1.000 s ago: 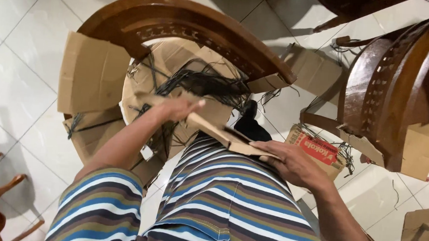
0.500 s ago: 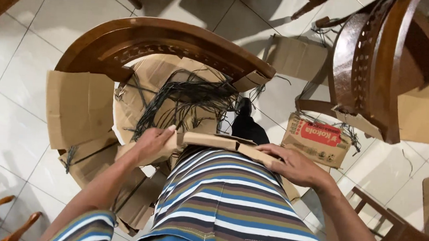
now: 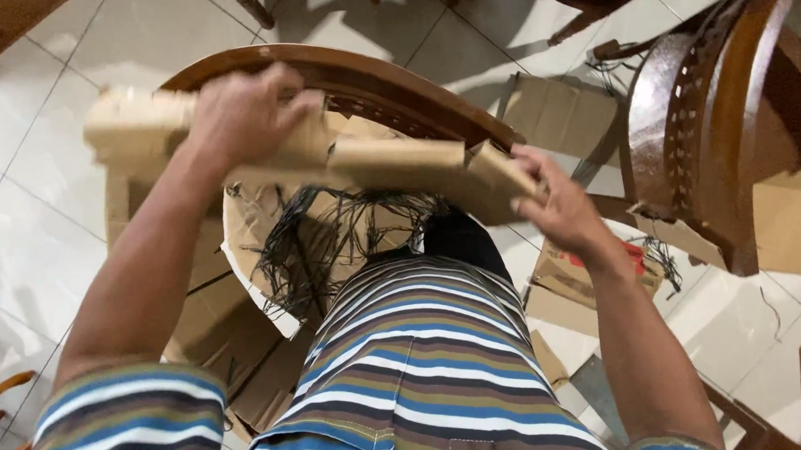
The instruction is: Wrapping wooden chairs with cardboard and securing them with plastic ties for transport
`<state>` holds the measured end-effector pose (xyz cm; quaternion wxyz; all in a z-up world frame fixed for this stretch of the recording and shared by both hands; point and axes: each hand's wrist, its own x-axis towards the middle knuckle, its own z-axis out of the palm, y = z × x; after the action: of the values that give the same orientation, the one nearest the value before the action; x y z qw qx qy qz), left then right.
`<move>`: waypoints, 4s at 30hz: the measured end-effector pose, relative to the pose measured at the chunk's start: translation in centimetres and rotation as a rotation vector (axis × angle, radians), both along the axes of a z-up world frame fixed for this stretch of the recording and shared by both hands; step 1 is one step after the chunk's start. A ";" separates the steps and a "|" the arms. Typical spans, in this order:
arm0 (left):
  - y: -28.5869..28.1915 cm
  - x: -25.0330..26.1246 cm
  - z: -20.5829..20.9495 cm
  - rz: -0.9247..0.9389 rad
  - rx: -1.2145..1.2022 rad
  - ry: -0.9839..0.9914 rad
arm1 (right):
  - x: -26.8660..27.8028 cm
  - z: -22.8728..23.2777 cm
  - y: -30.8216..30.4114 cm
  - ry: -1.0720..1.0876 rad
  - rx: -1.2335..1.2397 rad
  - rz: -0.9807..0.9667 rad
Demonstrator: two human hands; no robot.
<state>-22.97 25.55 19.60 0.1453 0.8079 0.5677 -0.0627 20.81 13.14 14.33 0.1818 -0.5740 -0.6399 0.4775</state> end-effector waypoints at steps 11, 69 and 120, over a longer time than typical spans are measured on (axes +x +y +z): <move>12.3 1.8 -13.9 -0.013 0.290 -0.040 | -3.2 -5.6 7.6 -0.256 -0.166 -0.294; 8.4 -1.5 -15.9 -0.027 0.155 0.080 | -5.6 -13.7 9.1 -0.642 0.433 -0.022; -36.2 8.5 -23.3 1.369 -0.299 -0.788 | -24.6 -17.7 10.3 0.023 0.150 0.540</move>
<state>-14.45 -10.62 -3.74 0.4476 0.2151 0.8297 0.2547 -3.74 23.40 -3.35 0.0973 -0.3622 -0.8009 0.4667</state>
